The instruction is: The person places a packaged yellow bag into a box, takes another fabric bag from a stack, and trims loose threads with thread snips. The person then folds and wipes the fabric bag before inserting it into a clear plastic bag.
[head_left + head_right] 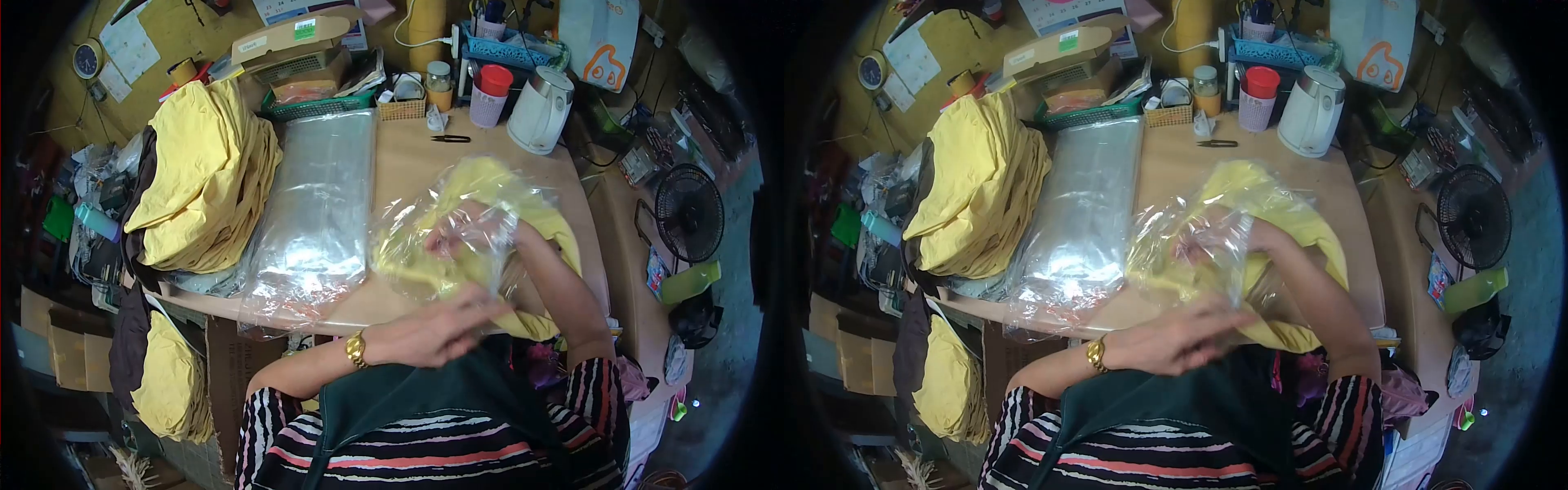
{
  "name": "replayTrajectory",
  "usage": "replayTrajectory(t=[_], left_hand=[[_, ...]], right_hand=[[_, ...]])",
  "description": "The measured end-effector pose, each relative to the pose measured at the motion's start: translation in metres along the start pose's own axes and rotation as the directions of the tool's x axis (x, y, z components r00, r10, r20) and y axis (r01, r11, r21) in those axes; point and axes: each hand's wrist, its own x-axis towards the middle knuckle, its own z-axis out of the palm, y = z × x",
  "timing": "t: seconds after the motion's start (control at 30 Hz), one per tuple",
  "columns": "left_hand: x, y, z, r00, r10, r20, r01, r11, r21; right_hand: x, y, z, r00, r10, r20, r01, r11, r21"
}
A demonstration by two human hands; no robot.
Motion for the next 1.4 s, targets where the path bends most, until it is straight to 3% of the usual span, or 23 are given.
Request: replayTrajectory(t=[0.03, 0.07, 0.1, 0.13, 0.2, 0.23, 0.27, 0.3, 0.37, 0.5, 0.6, 0.67, 0.8, 0.9, 0.97, 1.07, 1.13, 1.17, 1.23, 1.27, 1.3, 1.33, 1.4], left_hand=[[0.005, 0.004, 0.0, 0.971, 0.116, 0.208, -0.077, 0.98, -0.186], [0.009, 0.01, -0.004, 0.972, 0.116, 0.207, -0.076, 0.979, -0.188], [0.012, 0.017, -0.009, 0.941, 0.096, 0.325, -0.048, 0.987, -0.154], [0.017, 0.027, -0.017, 0.895, 0.076, 0.44, -0.028, 0.993, -0.115], [0.029, 0.051, -0.057, 0.848, -0.133, 0.513, 0.106, 0.991, 0.082], [0.036, 0.05, -0.08, 0.802, -0.245, 0.544, 0.17, 0.968, 0.185], [0.046, 0.031, -0.094, 0.921, -0.191, 0.34, 0.153, 0.979, 0.134], [0.056, 0.011, -0.108, 0.985, -0.125, 0.116, 0.114, 0.989, 0.096], [0.095, -0.03, -0.126, 0.971, -0.234, -0.053, 0.24, 0.937, 0.254], [0.135, -0.135, -0.061, 0.936, -0.349, -0.049, 0.295, 0.701, 0.649], [0.137, -0.136, -0.036, 0.919, -0.358, 0.167, 0.183, 0.76, 0.624], [0.141, -0.165, -0.009, 0.884, -0.258, 0.39, 0.122, 0.932, 0.341], [0.146, -0.098, 0.004, 0.983, 0.087, 0.16, -0.134, 0.94, 0.313], [0.151, -0.025, -0.015, 0.968, 0.035, 0.247, -0.134, 0.91, 0.393], [0.131, 0.008, -0.029, 0.94, -0.197, 0.278, -0.024, 0.775, 0.631], [0.065, 0.001, -0.026, 1.0, 0.007, 0.029, -0.024, 0.76, 0.649], [0.031, -0.006, -0.024, 0.96, -0.251, -0.12, 0.262, 0.667, 0.697], [0.016, -0.021, -0.016, 0.962, -0.246, -0.116, 0.254, 0.662, 0.705], [-0.01, -0.068, 0.007, 0.806, -0.214, -0.551, 0.438, 0.842, 0.314], [-0.018, -0.083, 0.017, 0.808, -0.209, -0.551, 0.435, 0.842, 0.318], [-0.022, -0.095, 0.026, 0.772, -0.402, -0.493, 0.328, 0.916, -0.233], [-0.025, -0.107, 0.035, 0.772, -0.537, -0.34, 0.155, 0.678, -0.719], [-0.03, -0.132, 0.048, 0.751, -0.575, -0.325, 0.128, 0.609, -0.783]], right_hand=[[0.009, 0.01, 0.005, 0.991, 0.041, 0.13, -0.08, 0.948, 0.308], [0.015, 0.019, 0.013, 0.99, 0.043, 0.132, -0.082, 0.948, 0.309], [0.019, 0.026, 0.026, 0.965, -0.014, -0.261, -0.065, 0.955, -0.29], [0.022, 0.037, 0.04, 0.811, -0.282, -0.512, -0.259, 0.612, -0.747], [0.025, 0.071, 0.074, 0.813, -0.268, -0.516, -0.315, 0.544, -0.778], [0.023, 0.067, 0.072, 0.88, -0.294, -0.372, -0.181, 0.518, -0.836], [0.02, 0.059, 0.07, 0.924, -0.313, -0.218, -0.037, 0.497, -0.867], [0.019, 0.057, 0.076, 0.939, -0.301, -0.169, 0.02, 0.534, -0.845], [0.024, 0.052, 0.086, 0.932, -0.258, -0.254, -0.045, 0.613, -0.788], [0.023, 0.054, 0.09, 0.892, -0.137, -0.431, -0.246, 0.653, -0.716], [0.009, 0.037, 0.097, 0.923, -0.143, -0.357, -0.172, 0.677, -0.715], [0.008, 0.032, 0.105, 0.937, -0.224, -0.268, -0.032, 0.709, -0.705], [0.015, 0.046, 0.089, 0.93, -0.175, -0.324, -0.099, 0.728, -0.678], [0.002, 0.068, 0.059, 0.876, 0.02, -0.482, -0.349, 0.717, -0.604], [-0.01, 0.088, 0.036, 0.786, 0.175, -0.593, -0.528, 0.689, -0.497], [-0.023, 0.106, 0.007, 0.639, 0.342, -0.689, -0.708, 0.613, -0.351], [-0.02, 0.103, 0.001, 0.623, 0.364, -0.693, -0.721, 0.61, -0.327], [-0.016, 0.096, 0.005, 0.65, 0.344, -0.678, -0.697, 0.626, -0.35], [-0.012, 0.052, 0.029, 0.779, 0.255, -0.572, -0.55, 0.717, -0.429], [-0.011, 0.029, 0.043, 0.84, 0.211, -0.501, -0.46, 0.767, -0.448], [-0.005, 0.041, 0.064, 0.863, 0.094, -0.496, -0.389, 0.749, -0.536], [0.005, 0.058, 0.077, 0.879, -0.025, -0.477, -0.318, 0.715, -0.622], [0.023, 0.061, 0.067, 0.881, 0.06, -0.469, -0.365, 0.717, -0.594]])
